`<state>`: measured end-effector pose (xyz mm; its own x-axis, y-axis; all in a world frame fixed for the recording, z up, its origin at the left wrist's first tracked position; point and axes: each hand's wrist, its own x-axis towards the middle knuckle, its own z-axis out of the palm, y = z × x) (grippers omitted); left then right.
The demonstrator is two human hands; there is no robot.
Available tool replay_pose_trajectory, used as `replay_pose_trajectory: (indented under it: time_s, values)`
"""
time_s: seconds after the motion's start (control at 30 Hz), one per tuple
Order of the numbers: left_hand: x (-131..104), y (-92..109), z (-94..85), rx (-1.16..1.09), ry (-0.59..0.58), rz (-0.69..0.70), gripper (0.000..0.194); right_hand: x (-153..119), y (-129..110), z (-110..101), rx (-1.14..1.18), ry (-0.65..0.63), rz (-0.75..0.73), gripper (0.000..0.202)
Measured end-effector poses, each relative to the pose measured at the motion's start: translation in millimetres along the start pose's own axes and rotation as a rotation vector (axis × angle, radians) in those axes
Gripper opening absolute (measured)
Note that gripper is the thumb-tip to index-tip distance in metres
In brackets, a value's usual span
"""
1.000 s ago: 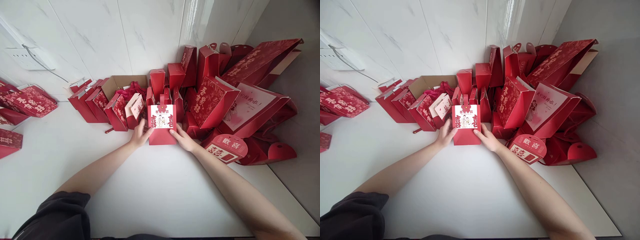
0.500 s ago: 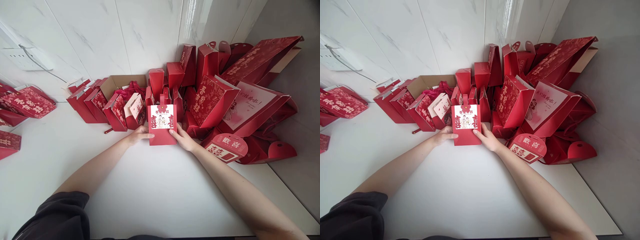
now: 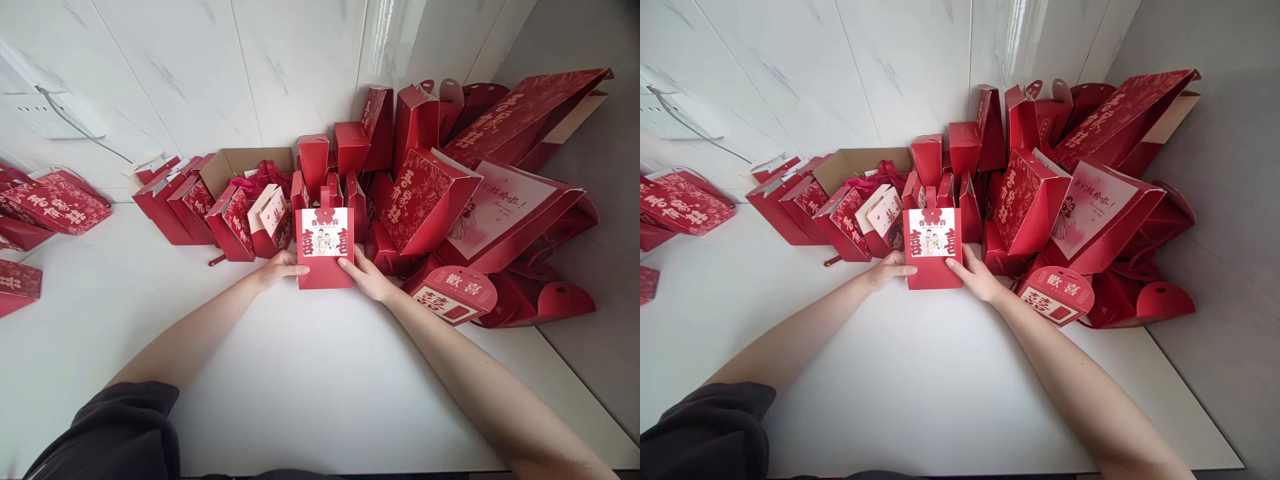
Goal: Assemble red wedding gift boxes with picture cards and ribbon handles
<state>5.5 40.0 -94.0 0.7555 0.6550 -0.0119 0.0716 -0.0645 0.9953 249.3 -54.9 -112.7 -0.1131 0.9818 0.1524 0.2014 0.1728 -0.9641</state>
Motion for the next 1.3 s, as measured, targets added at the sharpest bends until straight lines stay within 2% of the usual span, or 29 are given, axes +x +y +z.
replay_pose_trajectory:
  time_s: [0.1, 0.37, 0.5, 0.67, 0.77, 0.93, 1.0, 1.1, 1.2, 1.3]
  values:
    - [-1.6, 2.4, 4.3, -0.018, 0.011, 0.013, 0.038, -0.1, 0.7, -0.4, -0.008, 0.004, 0.000, 0.059]
    - [-2.6, 6.4, 5.2, -0.039, -0.022, 0.006, 0.038, 1.0, 1.0, -0.3, -0.025, 0.004, -0.007, 0.059]
    - [-1.7, 2.2, 2.5, -0.052, -0.042, -0.008, 0.039, -1.0, 1.4, -1.7, -0.017, -0.002, -0.013, 0.059]
    - [1.5, -9.6, 0.0, -0.355, 0.045, 0.006, 0.046, -8.9, -6.5, 0.7, 0.004, 0.074, -0.176, 0.048]
    - [4.6, -12.6, 3.0, -0.345, 0.086, 0.012, 0.040, -12.1, -14.7, 8.7, -0.036, 0.156, -0.211, 0.040]
    - [2.1, -8.4, 21.3, 0.057, 0.438, 0.208, 0.051, -12.5, -20.4, 18.6, -0.065, 0.376, -0.187, 0.031]
    - [-4.3, -5.8, 32.3, 0.188, 0.428, 0.261, 0.057, -12.8, -21.9, 19.1, -0.102, 0.437, -0.203, 0.028]
    - [-15.6, -2.2, 49.0, 0.246, 0.316, 0.325, 0.079, -14.7, -26.3, 19.2, -0.167, 0.505, -0.263, 0.023]
    - [-23.5, 2.3, 62.1, 0.246, 0.306, 0.270, 0.103, -17.9, -30.8, 20.7, -0.214, 0.491, -0.310, 0.020]
    - [-26.2, 7.1, 70.0, 0.132, 0.321, 0.196, 0.110, -21.2, -32.9, 22.3, -0.240, 0.422, -0.349, 0.019]
